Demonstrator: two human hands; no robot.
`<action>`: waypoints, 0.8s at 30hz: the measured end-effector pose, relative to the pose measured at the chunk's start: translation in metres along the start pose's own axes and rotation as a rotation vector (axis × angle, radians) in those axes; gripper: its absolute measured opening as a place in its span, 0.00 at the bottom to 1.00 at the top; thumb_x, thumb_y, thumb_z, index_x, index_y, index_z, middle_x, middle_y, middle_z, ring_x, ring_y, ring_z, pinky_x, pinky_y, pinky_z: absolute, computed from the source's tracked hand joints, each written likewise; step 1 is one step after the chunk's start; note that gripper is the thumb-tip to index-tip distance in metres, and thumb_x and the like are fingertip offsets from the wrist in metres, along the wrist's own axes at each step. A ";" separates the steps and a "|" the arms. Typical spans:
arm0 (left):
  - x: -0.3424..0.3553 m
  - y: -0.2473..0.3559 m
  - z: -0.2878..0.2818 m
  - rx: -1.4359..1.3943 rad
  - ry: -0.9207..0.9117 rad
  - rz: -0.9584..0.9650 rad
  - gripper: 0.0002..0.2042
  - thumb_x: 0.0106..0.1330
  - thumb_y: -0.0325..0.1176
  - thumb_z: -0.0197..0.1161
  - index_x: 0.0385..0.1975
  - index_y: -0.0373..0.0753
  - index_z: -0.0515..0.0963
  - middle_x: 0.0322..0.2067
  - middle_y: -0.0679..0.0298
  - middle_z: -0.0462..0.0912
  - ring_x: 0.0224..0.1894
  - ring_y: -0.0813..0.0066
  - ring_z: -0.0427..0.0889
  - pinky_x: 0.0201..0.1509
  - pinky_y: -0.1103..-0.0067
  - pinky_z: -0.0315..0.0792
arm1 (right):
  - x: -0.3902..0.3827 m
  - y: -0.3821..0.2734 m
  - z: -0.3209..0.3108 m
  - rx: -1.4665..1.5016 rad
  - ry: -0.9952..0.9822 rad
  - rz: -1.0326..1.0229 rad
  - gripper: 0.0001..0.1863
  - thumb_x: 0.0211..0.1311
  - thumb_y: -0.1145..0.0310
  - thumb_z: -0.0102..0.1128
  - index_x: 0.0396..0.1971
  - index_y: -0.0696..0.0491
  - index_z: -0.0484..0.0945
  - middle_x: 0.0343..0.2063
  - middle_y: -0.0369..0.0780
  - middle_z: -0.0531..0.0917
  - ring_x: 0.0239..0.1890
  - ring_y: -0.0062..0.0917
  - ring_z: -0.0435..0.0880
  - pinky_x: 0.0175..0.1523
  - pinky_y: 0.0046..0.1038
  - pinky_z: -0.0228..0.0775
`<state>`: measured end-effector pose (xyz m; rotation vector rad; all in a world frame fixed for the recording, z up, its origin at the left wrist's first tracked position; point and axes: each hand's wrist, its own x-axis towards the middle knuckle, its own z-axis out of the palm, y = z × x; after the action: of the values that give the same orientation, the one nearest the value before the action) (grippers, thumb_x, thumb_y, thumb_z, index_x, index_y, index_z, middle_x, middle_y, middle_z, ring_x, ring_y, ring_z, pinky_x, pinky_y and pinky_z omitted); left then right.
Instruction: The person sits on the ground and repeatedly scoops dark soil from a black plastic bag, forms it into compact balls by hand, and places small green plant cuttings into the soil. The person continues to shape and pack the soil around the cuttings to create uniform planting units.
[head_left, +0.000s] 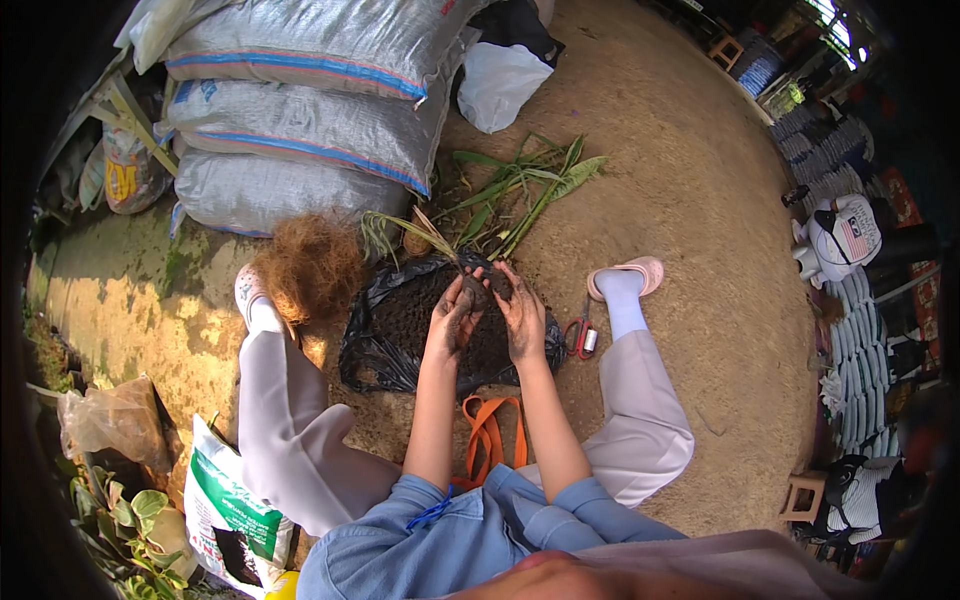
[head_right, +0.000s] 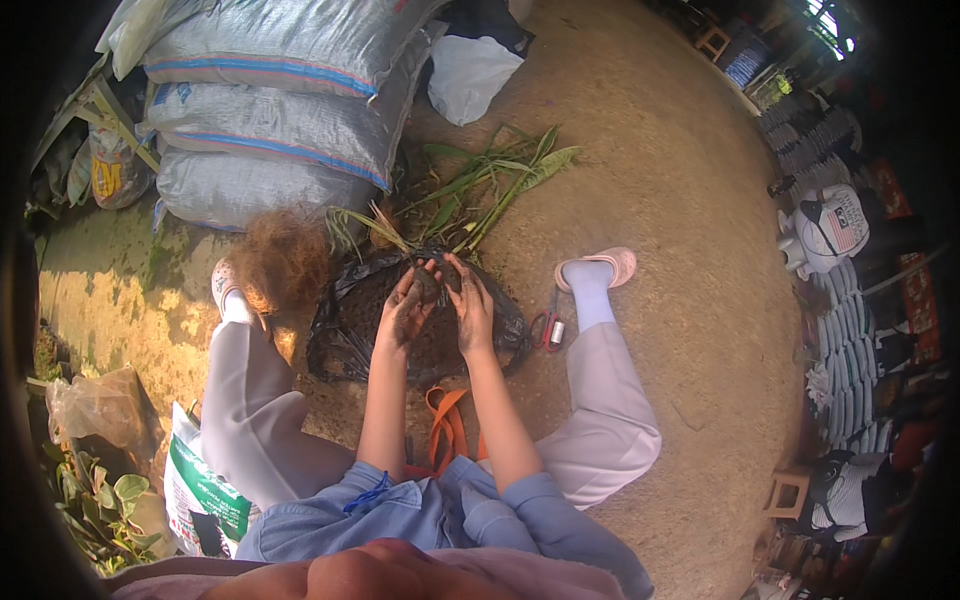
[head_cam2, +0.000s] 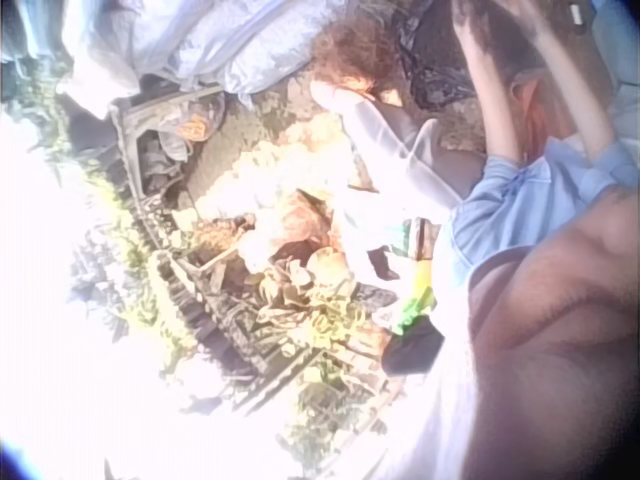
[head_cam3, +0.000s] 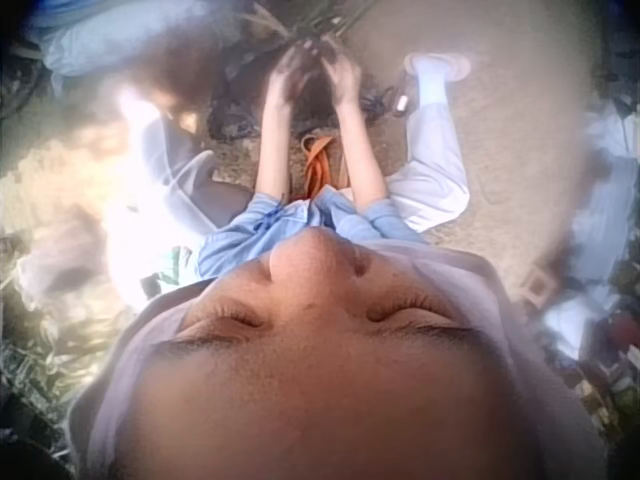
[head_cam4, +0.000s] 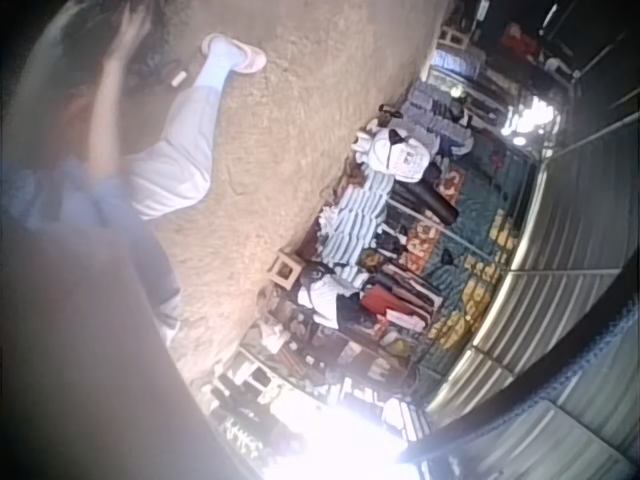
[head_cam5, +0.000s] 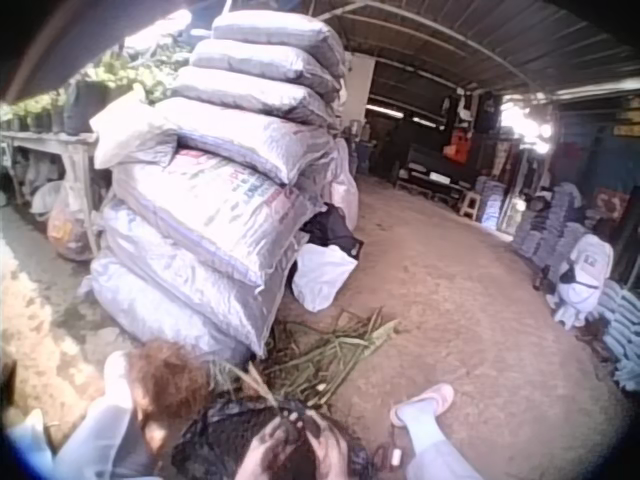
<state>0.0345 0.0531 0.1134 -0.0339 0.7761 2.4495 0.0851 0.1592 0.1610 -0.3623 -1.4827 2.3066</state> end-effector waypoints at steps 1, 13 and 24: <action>0.000 -0.003 -0.002 0.018 0.025 -0.010 0.27 0.62 0.31 0.59 0.60 0.38 0.60 0.57 0.62 0.68 0.56 0.71 0.71 0.54 0.77 0.72 | -0.002 0.000 0.003 -0.071 -0.005 0.006 0.22 0.69 0.61 0.41 0.56 0.57 0.67 0.57 0.42 0.68 0.62 0.30 0.63 0.66 0.35 0.51; -0.004 -0.002 0.003 -0.205 -0.115 0.051 0.19 0.68 0.33 0.51 0.58 0.37 0.64 0.56 0.59 0.68 0.55 0.69 0.71 0.54 0.73 0.72 | -0.012 0.000 0.011 -0.526 -0.285 -0.316 0.24 0.70 0.59 0.35 0.60 0.57 0.61 0.61 0.45 0.63 0.64 0.36 0.61 0.66 0.34 0.51; -0.009 0.006 0.022 -0.093 0.026 0.043 0.20 0.69 0.51 0.44 0.42 0.39 0.69 0.42 0.58 0.75 0.48 0.63 0.75 0.53 0.64 0.70 | -0.035 0.011 0.017 -0.659 -0.231 -0.400 0.20 0.67 0.72 0.43 0.57 0.61 0.64 0.58 0.45 0.67 0.61 0.31 0.66 0.64 0.32 0.56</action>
<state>0.0421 0.0562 0.1362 -0.0851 0.6797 2.5293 0.1076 0.1262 0.1585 0.0451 -2.1820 1.5479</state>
